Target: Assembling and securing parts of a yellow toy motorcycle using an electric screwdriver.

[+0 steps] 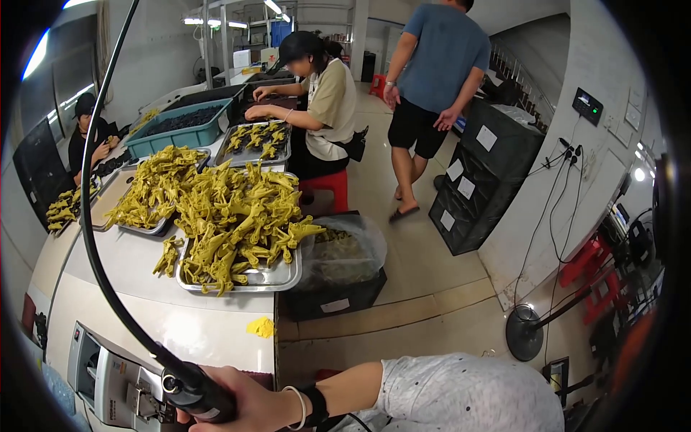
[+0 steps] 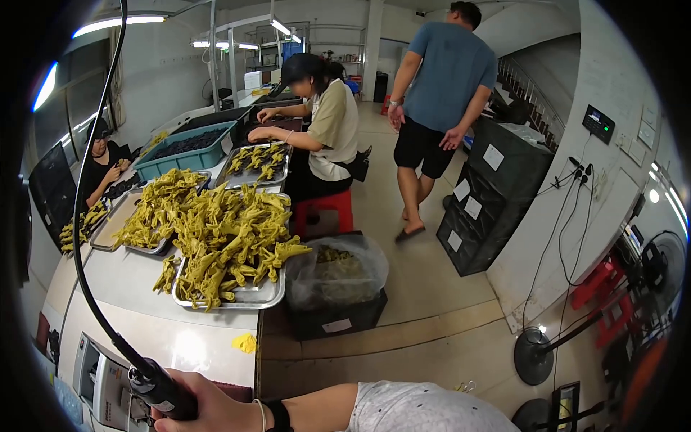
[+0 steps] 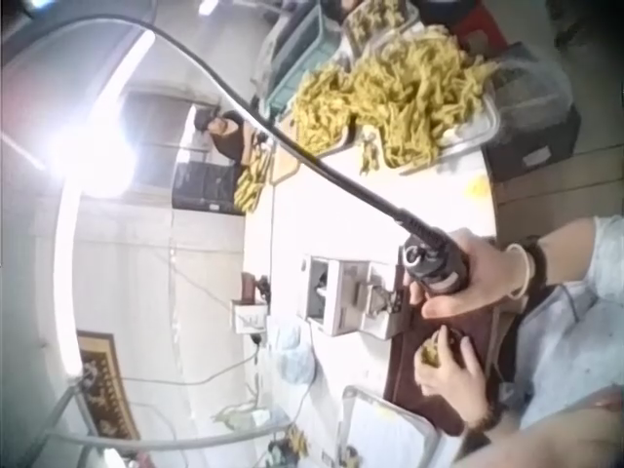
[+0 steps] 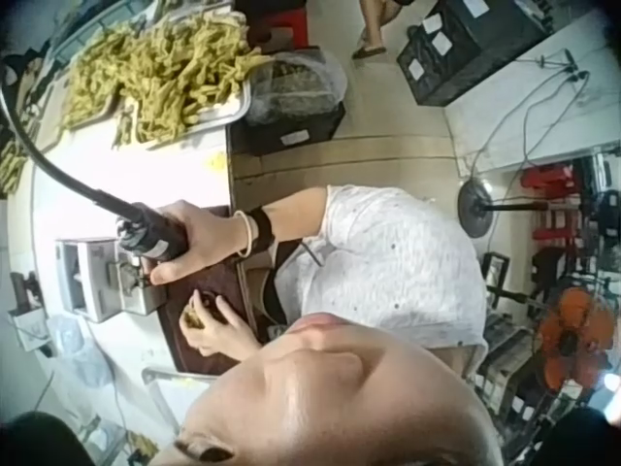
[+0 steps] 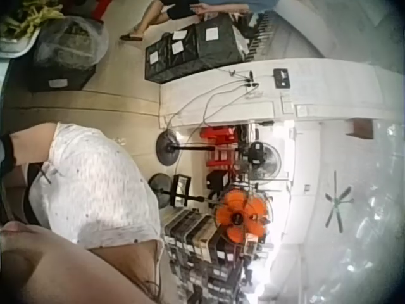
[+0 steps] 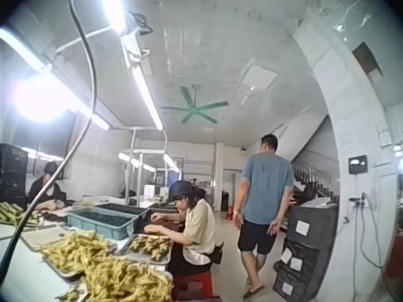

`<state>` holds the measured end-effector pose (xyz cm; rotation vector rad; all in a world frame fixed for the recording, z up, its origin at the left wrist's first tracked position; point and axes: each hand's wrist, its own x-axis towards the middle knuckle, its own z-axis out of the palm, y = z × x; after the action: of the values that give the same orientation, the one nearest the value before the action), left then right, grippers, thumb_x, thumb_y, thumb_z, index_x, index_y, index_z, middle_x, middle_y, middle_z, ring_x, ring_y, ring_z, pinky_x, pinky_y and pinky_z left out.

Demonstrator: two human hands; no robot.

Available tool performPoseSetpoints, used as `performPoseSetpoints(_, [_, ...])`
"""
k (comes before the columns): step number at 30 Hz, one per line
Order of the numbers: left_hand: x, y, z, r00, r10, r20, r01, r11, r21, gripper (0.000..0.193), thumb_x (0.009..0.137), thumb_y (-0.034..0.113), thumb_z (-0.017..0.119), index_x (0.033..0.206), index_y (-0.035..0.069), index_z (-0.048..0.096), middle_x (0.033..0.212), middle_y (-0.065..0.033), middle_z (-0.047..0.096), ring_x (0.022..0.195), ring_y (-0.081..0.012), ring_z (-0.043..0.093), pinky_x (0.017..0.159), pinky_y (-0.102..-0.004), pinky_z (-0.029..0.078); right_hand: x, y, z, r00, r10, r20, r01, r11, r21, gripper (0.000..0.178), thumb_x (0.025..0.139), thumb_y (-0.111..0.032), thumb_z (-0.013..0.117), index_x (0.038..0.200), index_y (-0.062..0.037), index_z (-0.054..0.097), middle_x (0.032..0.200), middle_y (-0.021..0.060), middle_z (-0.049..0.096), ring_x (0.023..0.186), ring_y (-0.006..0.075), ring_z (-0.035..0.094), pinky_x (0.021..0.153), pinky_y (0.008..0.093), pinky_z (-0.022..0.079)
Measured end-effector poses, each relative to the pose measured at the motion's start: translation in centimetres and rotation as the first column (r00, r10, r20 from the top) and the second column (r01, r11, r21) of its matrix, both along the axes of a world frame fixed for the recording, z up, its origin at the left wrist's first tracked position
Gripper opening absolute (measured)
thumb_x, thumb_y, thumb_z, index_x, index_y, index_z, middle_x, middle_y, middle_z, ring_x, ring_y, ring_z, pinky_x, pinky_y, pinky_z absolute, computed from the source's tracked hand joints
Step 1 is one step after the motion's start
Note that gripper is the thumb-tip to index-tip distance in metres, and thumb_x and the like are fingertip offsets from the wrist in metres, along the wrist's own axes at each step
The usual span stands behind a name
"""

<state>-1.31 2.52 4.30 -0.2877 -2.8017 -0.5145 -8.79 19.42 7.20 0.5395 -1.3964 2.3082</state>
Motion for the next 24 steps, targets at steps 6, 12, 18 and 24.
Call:
performPoseSetpoints(6, [0.2, 0.1, -0.9, 1.000, 0.001, 0.008, -0.001, 1.000, -0.005, 0.060, 0.088, 0.046, 0.061, 0.126, 0.002, 0.048, 0.137, -0.0273, 0.033, 0.126, -0.0441, 0.031, 0.101, -0.0576, 0.026, 0.1, 0.1, -0.1, 1.000, 0.016, 0.005, -0.016, 1.000, -0.009, 0.030, 0.077, -0.016, 0.079, 0.097, -0.0025, 0.061, 0.081, 0.0055, 0.069, 0.072, 0.0121, 0.064, 0.065, 0.0273, 0.052])
performPoseSetpoints(12, [0.2, 0.0, -1.3, 1.000, 0.011, 0.026, -0.010, 1.000, -0.025, 0.059, 0.088, 0.046, 0.060, 0.126, 0.003, 0.048, 0.137, -0.0269, 0.034, 0.126, -0.0437, 0.032, 0.101, -0.0573, 0.026, 0.0, 0.5, -0.2, 0.998, -0.055, 0.004, 0.055, 0.998, -0.041, 0.024, 0.078, -0.014, 0.077, 0.093, -0.0018, 0.063, 0.077, 0.0057, 0.068, 0.066, 0.0123, 0.063, 0.061, 0.0270, 0.050])
performPoseSetpoints(18, [0.1, -0.1, -1.5, 0.999, 0.032, 0.044, -0.029, 0.998, -0.061, 0.058, 0.088, 0.046, 0.060, 0.126, 0.004, 0.049, 0.137, -0.0265, 0.034, 0.126, -0.0433, 0.033, 0.101, -0.0571, 0.026, -0.3, 0.9, -2.6, 1.000, 0.025, 0.012, -0.024, 0.997, -0.067, 0.035, 0.082, -0.002, 0.070, 0.113, -0.0002, 0.054, 0.098, 0.0041, 0.061, 0.084, 0.0090, 0.060, 0.074, 0.0236, 0.048])
performPoseSetpoints(24, [0.1, -0.3, -1.7, 0.997, 0.050, 0.059, -0.045, 0.995, -0.083, 0.057, 0.088, 0.046, 0.060, 0.126, 0.005, 0.049, 0.137, -0.0260, 0.034, 0.125, -0.0428, 0.033, 0.101, -0.0568, 0.026, 0.0, 1.3, -1.8, 0.998, 0.066, 0.016, -0.065, 0.996, -0.054, 0.032, 0.081, -0.001, 0.069, 0.110, 0.0004, 0.055, 0.094, 0.0037, 0.062, 0.083, 0.0080, 0.060, 0.073, 0.0229, 0.047])
